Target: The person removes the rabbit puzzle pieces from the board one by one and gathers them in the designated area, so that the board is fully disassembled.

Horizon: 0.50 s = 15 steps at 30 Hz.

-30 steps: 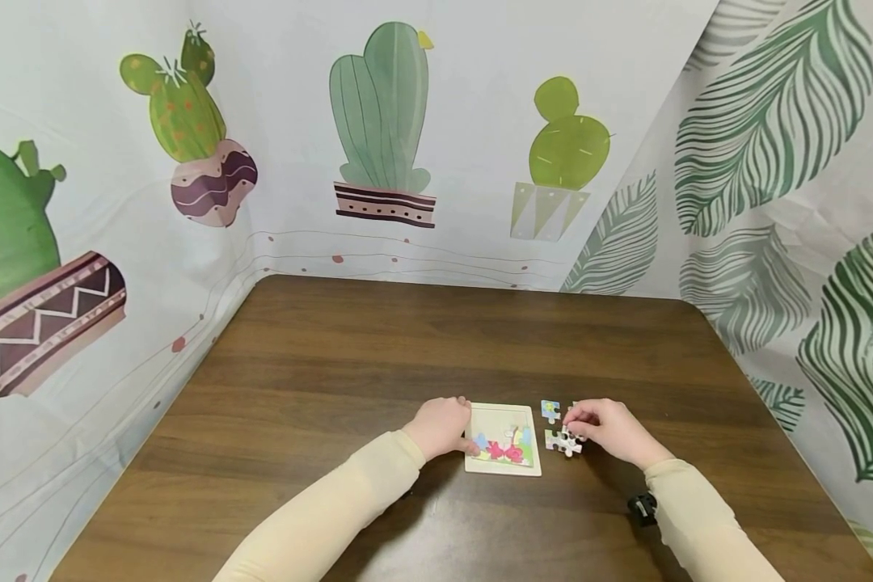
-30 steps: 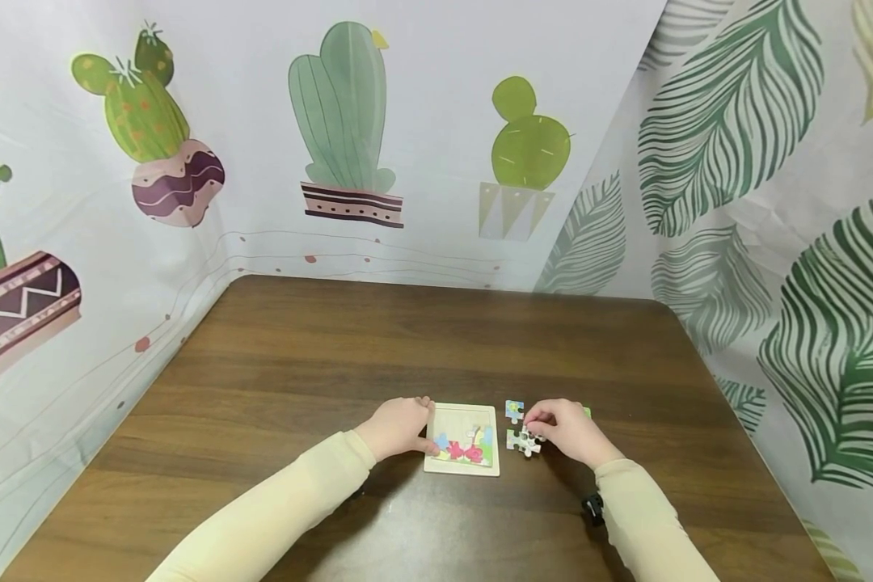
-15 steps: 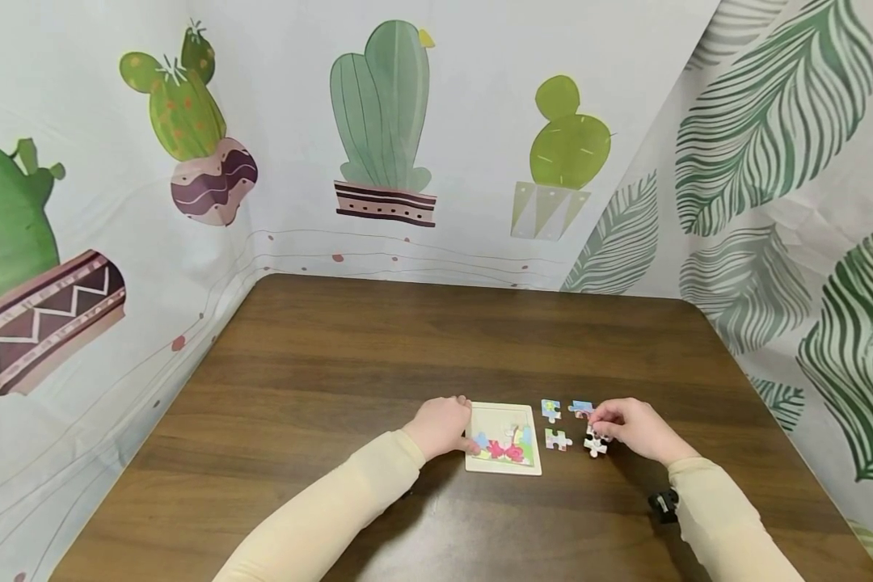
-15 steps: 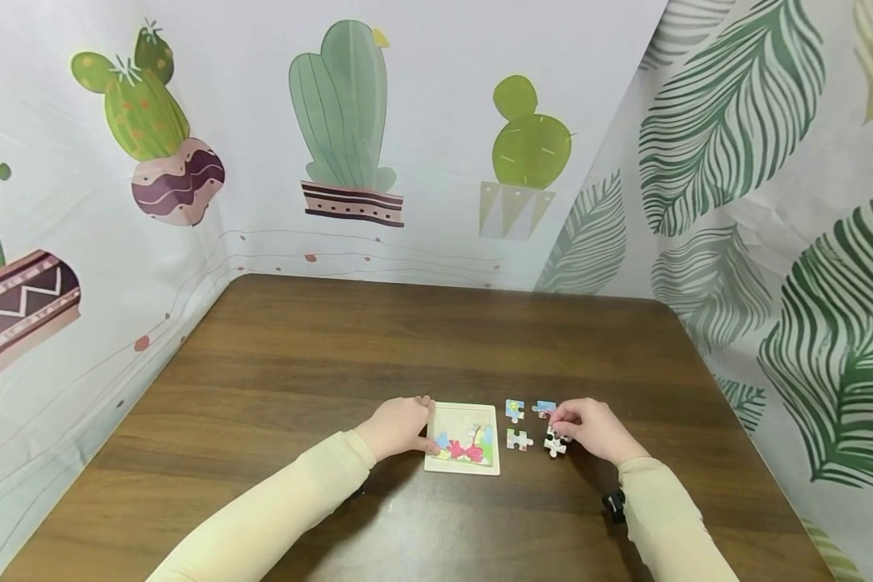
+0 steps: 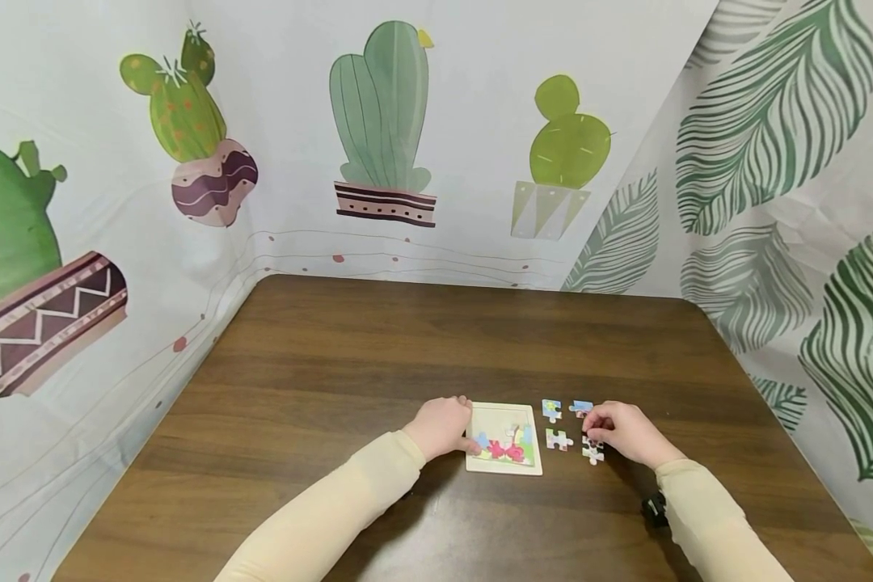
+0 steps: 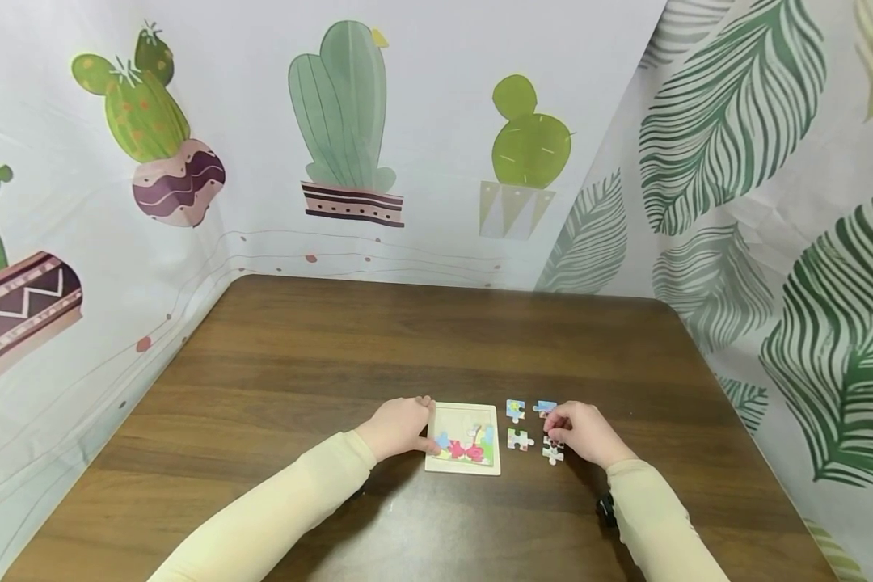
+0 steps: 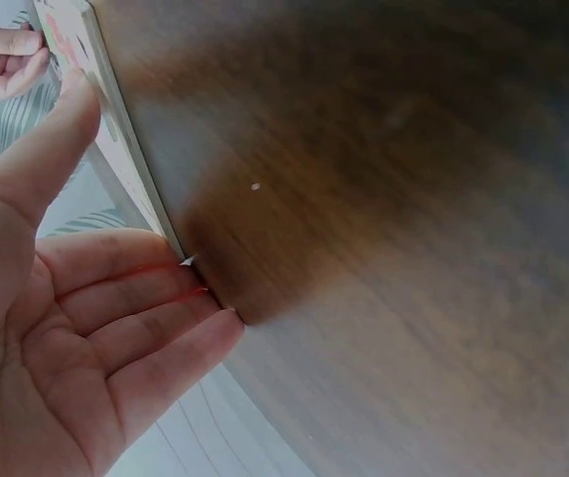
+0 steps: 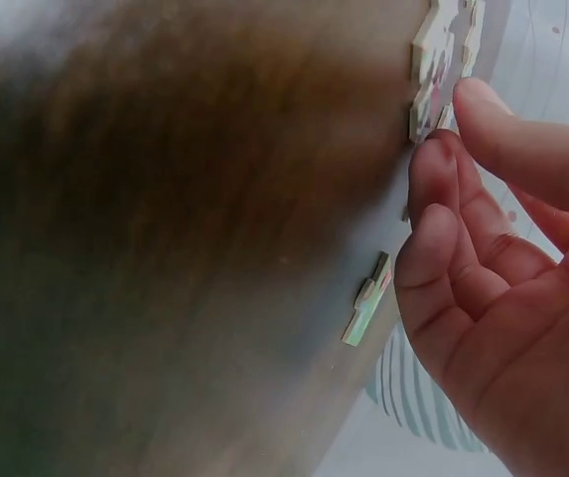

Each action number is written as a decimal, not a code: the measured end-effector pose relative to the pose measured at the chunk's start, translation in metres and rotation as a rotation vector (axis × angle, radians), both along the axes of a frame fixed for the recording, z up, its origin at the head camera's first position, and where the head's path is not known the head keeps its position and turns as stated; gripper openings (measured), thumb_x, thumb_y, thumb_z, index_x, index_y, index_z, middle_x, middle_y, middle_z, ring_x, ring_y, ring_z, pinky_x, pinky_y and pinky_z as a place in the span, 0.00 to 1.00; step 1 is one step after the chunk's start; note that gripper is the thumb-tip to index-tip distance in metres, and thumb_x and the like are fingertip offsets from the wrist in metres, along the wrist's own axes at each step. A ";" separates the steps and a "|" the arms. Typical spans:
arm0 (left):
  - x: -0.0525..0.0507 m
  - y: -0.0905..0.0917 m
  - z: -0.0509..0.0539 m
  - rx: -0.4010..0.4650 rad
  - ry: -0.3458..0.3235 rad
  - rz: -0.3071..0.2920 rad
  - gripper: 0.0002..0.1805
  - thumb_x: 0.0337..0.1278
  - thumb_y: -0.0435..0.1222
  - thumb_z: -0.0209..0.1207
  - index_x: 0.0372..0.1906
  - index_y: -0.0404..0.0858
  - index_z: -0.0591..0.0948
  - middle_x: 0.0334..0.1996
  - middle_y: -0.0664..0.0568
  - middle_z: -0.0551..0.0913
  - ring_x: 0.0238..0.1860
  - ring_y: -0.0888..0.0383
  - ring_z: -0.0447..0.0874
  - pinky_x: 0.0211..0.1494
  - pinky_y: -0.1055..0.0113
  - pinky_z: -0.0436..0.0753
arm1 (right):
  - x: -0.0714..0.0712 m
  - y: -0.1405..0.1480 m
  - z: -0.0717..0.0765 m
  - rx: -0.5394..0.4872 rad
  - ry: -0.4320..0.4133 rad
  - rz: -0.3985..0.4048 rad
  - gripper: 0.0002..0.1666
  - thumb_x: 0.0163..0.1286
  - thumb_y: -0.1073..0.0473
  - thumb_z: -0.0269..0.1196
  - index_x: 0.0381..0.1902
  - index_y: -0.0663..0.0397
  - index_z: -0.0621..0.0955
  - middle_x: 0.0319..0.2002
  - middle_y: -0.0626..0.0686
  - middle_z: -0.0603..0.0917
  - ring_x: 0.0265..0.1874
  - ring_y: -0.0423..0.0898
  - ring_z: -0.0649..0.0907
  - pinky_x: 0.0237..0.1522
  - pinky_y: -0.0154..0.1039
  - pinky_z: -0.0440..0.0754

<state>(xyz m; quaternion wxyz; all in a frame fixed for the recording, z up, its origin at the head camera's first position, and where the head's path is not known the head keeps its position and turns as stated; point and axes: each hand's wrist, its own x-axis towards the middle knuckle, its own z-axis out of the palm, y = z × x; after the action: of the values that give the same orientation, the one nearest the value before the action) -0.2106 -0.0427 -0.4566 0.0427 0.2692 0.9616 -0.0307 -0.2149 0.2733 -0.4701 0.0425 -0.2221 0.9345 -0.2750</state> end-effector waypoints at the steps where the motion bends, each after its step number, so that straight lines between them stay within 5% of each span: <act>1: 0.000 0.000 0.000 0.001 0.000 0.000 0.43 0.39 0.64 0.65 0.57 0.37 0.79 0.54 0.48 0.81 0.48 0.54 0.84 0.41 0.66 0.83 | 0.000 0.000 0.000 0.001 -0.001 -0.001 0.06 0.56 0.68 0.68 0.25 0.53 0.81 0.26 0.44 0.79 0.24 0.33 0.75 0.29 0.33 0.75; 15: 0.002 0.000 0.003 -0.006 0.000 -0.002 0.44 0.40 0.64 0.65 0.58 0.37 0.79 0.54 0.48 0.81 0.47 0.55 0.84 0.41 0.67 0.83 | -0.004 -0.025 0.008 -0.036 0.012 -0.043 0.05 0.56 0.63 0.69 0.28 0.51 0.82 0.26 0.44 0.78 0.24 0.36 0.74 0.27 0.32 0.75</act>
<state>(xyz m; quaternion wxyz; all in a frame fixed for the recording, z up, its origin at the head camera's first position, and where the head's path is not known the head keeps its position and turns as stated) -0.2089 -0.0429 -0.4536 0.0436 0.2700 0.9613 -0.0335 -0.2193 0.2484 -0.4623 0.0270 -0.2042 0.9342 -0.2913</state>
